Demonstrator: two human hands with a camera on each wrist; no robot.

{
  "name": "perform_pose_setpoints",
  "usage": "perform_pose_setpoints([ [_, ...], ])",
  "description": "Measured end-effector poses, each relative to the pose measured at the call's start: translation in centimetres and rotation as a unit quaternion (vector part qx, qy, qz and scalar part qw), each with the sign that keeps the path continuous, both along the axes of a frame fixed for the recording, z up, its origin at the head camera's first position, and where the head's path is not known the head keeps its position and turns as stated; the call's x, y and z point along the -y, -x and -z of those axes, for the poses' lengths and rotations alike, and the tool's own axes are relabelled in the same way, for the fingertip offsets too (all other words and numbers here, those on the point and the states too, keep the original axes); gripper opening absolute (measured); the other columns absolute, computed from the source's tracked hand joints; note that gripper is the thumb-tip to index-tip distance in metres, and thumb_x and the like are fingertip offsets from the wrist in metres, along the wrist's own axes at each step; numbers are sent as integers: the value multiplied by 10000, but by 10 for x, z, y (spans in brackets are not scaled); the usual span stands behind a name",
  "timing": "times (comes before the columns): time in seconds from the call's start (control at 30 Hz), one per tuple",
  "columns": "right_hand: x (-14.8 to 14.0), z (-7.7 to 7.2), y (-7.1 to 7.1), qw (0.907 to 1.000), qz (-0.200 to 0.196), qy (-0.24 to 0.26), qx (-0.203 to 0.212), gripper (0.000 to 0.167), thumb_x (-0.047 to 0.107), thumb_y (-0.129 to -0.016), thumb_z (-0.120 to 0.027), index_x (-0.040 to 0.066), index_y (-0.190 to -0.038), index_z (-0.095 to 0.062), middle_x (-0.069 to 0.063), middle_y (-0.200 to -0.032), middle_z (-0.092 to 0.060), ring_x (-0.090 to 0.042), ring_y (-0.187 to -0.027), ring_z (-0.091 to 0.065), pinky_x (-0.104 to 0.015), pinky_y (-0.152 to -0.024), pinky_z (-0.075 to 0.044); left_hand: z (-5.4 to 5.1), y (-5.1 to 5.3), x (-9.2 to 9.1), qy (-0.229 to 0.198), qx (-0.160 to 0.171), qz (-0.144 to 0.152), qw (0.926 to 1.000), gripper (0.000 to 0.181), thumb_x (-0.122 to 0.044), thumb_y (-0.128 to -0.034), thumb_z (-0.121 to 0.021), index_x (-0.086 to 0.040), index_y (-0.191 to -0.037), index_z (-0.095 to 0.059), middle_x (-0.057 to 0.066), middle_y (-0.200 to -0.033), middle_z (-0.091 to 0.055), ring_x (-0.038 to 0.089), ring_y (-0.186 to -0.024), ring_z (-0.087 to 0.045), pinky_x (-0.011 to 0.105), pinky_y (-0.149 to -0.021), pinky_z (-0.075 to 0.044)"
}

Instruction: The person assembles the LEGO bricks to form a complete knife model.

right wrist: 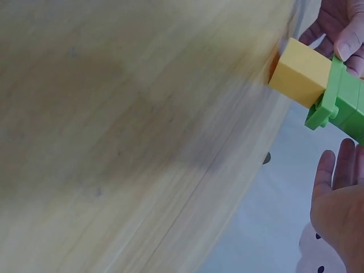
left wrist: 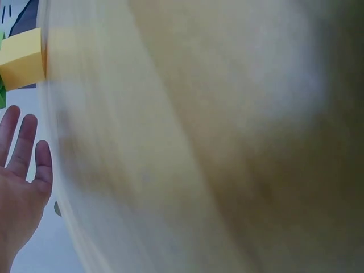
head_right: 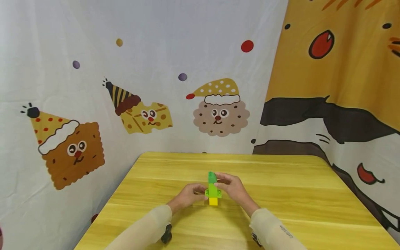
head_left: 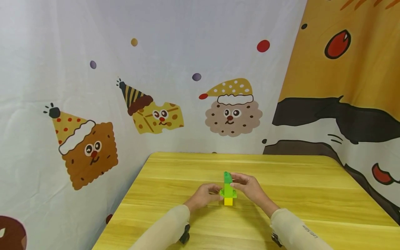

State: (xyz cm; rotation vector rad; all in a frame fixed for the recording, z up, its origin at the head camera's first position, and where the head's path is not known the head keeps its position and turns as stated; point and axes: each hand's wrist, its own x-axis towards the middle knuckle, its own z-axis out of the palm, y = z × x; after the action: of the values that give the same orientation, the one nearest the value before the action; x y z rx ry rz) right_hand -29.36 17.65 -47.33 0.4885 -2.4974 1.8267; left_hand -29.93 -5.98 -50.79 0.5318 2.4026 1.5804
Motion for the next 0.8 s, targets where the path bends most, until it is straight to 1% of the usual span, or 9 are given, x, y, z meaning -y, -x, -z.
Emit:
perform_pose_setpoints([
  [0.1,0,2,1,10000,-66,-24,-8,486,159,-926,-717,112,-1392,-589,-134,-1280,-634,-298,-1104,-629,-434,-888,-531,-1,0,-1,-94,-66,-26,9999,354,-264,-905,-752,-142,-1228,-676,-38,-1181,-643,215,-1119,-580,443,-930,-490],
  [0.2,1,5,3,10000,-52,-28,39,514,104,-933,-700,134,-1426,-557,-155,-1300,-601,-337,-1138,-603,-437,-885,-535,-2,1,-3,-123,-205,-22,9997,348,-245,-916,-739,-148,-1243,-666,-48,-1211,-642,217,-1161,-564,451,-967,-462],
  [0.27,1,6,4,10000,-57,-17,65,533,78,-938,-687,139,-1445,-535,-165,-1297,-589,-350,-1145,-593,-438,-880,-538,-1,1,-3,-125,-288,-10,9995,355,-237,-920,-734,-174,-1260,-656,-60,-1202,-646,212,-1156,-567,456,-971,-455],
  [0.37,2,6,5,9999,-84,-11,109,553,52,-938,-679,138,-1460,-515,-174,-1297,-580,-354,-1145,-590,-438,-876,-540,0,4,-4,-105,-368,3,9993,416,-229,-921,-732,-207,-1321,-620,-75,-1160,-652,199,-1131,-574,451,-964,-453],
  [0.5,2,6,6,9993,-313,86,180,584,32,-941,-669,119,-1485,-476,-209,-1354,-533,-374,-1162,-576,-431,-871,-544,0,5,-4,-100,-432,47,9990,568,-220,-923,-732,-201,-1449,-518,-67,-1124,-654,193,-1097,-585,447,-950,-469],
  [0.6,2,7,6,9983,-519,100,240,619,38,-944,-667,108,-1511,-429,-227,-1404,-484,-387,-1181,-562,-423,-870,-545,-2,5,-3,-91,-490,121,9987,651,-229,-928,-726,-212,-1511,-437,-63,-1123,-653,197,-1089,-587,451,-949,-467],
  [0.7,1,7,7,9973,-655,85,313,652,47,-943,-670,121,-1530,-396,-231,-1435,-452,-398,-1200,-547,-423,-877,-542,-4,5,-1,-35,-530,205,9984,699,-248,-939,-713,-241,-1547,-369,-64,-1134,-646,199,-1101,-581,454,-955,-450],
  [0.8,1,7,7,9968,-704,14,371,680,51,-939,-677,140,-1543,-375,-230,-1454,-431,-404,-1216,-531,-435,-896,-532,-6,5,-1,18,-544,273,9981,713,-247,-950,-698,-267,-1561,-330,-47,-1153,-636,209,-1109,-578,457,-953,-442],
])
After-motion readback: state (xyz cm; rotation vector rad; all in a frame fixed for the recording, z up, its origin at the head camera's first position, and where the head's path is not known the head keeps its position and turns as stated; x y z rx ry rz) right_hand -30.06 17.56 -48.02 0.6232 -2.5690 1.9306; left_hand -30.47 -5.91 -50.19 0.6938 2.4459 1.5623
